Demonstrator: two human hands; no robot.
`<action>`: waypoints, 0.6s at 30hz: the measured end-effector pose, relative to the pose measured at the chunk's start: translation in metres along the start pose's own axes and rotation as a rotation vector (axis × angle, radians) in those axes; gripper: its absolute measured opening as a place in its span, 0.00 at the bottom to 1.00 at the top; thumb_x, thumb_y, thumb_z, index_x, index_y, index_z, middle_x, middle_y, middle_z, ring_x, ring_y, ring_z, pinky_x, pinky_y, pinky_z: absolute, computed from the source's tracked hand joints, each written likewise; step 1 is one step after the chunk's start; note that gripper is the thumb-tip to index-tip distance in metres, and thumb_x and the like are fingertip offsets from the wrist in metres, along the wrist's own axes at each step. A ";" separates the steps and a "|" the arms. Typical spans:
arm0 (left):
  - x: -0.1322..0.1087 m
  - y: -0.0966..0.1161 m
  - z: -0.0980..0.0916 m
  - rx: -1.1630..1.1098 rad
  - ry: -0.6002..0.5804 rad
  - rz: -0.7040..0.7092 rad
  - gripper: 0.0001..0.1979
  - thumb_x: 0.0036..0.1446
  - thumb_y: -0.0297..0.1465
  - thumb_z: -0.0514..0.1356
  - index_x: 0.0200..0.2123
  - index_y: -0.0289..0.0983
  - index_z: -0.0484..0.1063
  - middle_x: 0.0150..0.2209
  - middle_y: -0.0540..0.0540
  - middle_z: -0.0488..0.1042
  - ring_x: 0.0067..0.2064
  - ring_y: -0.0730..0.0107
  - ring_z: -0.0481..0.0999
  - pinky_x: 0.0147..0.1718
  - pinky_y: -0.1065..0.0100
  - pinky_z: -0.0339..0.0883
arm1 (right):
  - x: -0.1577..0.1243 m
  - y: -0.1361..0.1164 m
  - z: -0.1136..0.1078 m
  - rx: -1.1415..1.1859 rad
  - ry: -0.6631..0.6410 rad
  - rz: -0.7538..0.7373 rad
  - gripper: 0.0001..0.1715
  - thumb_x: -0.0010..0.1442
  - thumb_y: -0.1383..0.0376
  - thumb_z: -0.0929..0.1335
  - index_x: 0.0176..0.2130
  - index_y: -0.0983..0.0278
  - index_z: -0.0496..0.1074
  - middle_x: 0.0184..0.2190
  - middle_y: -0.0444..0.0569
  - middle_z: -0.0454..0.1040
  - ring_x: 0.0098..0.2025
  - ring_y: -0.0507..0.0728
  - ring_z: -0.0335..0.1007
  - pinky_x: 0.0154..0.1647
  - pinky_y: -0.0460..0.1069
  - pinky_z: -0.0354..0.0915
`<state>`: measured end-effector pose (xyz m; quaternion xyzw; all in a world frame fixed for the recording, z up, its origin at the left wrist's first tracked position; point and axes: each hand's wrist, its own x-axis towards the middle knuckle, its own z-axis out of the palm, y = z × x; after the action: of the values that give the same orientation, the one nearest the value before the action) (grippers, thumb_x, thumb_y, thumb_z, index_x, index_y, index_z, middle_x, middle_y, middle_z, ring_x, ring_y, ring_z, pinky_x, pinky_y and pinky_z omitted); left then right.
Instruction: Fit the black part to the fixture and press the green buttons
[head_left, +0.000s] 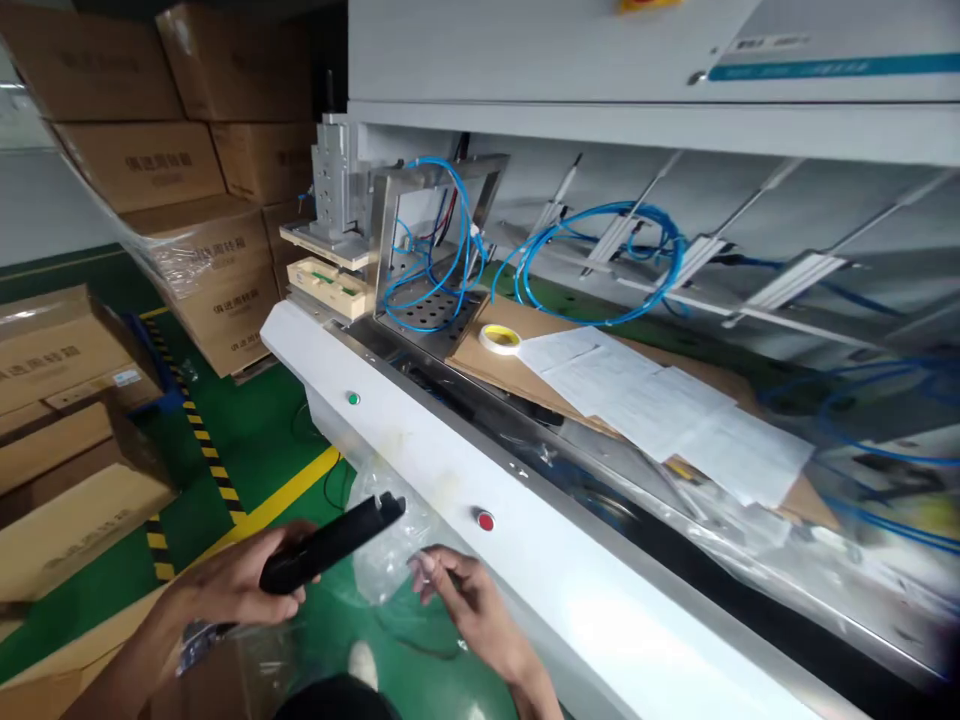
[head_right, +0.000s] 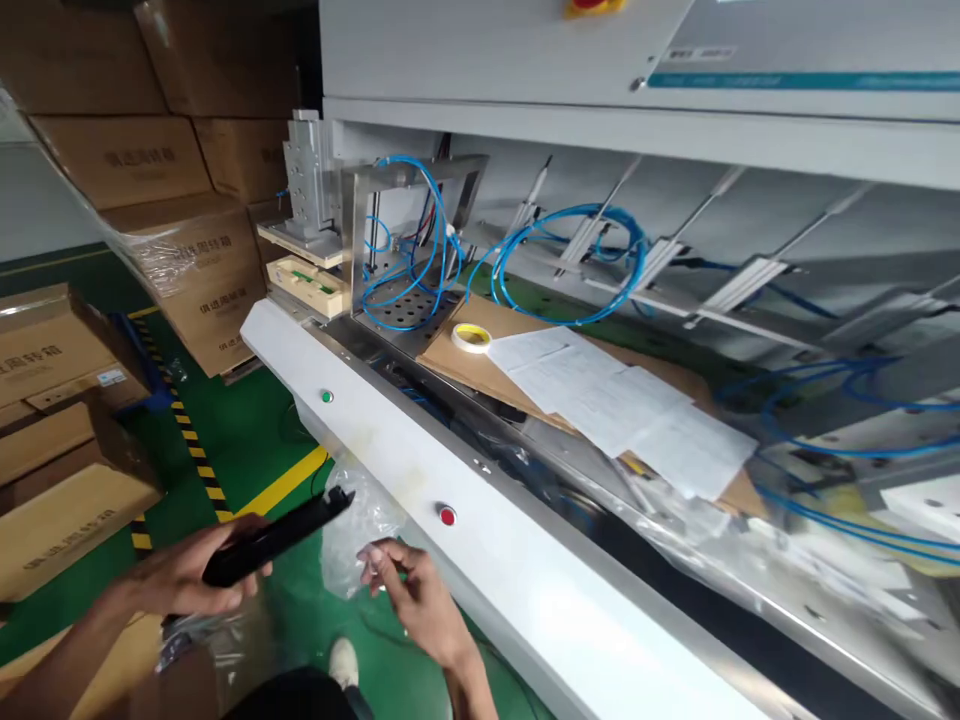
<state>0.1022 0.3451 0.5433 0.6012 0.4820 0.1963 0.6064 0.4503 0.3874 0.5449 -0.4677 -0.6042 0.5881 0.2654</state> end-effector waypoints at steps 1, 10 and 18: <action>0.009 0.012 -0.007 -0.053 -0.001 0.016 0.35 0.53 0.40 0.65 0.65 0.45 0.66 0.53 0.44 0.81 0.49 0.56 0.82 0.49 0.57 0.78 | 0.004 -0.001 -0.004 0.033 0.040 0.018 0.35 0.63 0.34 0.67 0.33 0.62 0.77 0.29 0.47 0.77 0.30 0.55 0.71 0.36 0.52 0.69; 0.097 0.022 -0.094 -0.141 0.422 0.186 0.29 0.58 0.45 0.69 0.57 0.40 0.66 0.55 0.37 0.79 0.55 0.48 0.83 0.55 0.50 0.79 | 0.080 -0.016 -0.050 0.221 0.781 0.039 0.42 0.54 0.29 0.69 0.38 0.64 0.75 0.18 0.42 0.68 0.19 0.51 0.57 0.20 0.49 0.53; 0.184 0.007 -0.148 -0.254 0.351 0.287 0.27 0.58 0.40 0.70 0.57 0.41 0.66 0.52 0.40 0.81 0.54 0.50 0.84 0.55 0.50 0.78 | 0.147 -0.006 -0.090 0.198 1.202 0.274 0.47 0.51 0.26 0.65 0.38 0.66 0.74 0.22 0.46 0.73 0.18 0.49 0.57 0.19 0.48 0.56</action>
<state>0.0675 0.5766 0.5136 0.5392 0.4613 0.4406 0.5499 0.4651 0.5583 0.5320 -0.7633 -0.2262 0.3041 0.5233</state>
